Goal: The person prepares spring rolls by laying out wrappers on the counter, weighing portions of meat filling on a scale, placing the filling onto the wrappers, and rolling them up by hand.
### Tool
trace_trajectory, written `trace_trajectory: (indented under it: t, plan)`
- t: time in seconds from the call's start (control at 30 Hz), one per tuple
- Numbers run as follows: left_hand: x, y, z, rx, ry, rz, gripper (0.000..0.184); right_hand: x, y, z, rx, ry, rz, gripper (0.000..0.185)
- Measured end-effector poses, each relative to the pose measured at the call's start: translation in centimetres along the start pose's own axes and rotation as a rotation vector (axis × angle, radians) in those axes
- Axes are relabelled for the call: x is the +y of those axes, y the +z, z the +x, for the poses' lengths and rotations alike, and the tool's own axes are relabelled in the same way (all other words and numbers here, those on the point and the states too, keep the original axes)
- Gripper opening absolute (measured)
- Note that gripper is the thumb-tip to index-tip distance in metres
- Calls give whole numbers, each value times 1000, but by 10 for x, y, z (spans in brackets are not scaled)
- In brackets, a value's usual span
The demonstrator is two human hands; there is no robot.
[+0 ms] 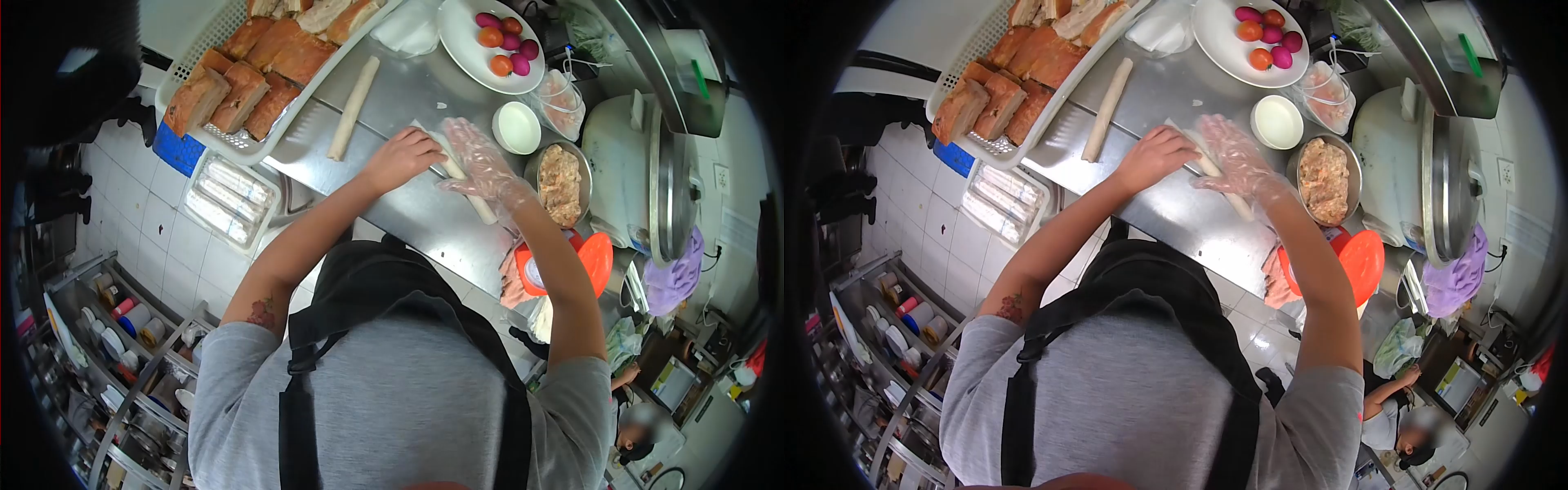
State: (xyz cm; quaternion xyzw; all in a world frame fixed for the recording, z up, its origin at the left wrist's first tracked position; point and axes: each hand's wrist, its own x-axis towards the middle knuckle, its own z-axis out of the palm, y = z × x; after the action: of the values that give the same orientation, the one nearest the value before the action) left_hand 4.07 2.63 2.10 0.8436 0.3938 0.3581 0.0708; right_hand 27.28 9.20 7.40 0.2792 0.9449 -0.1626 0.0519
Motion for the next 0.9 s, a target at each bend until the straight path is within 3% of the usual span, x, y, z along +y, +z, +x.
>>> trace_trajectory:
  t: [0.17,0.27,0.37,0.6,0.9]
  plan:
    - [-1,2,-2,-1,10,7,31,-12,-2,-34,-86,-11,36,108]
    - [1,1,-2,2,13,20,29,-32,-24,-87,-306,87,-7,107]
    - [0,1,0,4,-6,12,26,-31,-32,-99,-383,154,-80,104]
    - [0,2,0,-42,-37,-31,25,-21,-8,5,-22,-25,16,98]
    - [-5,0,13,-63,60,-9,29,-52,19,-132,27,343,18,82]
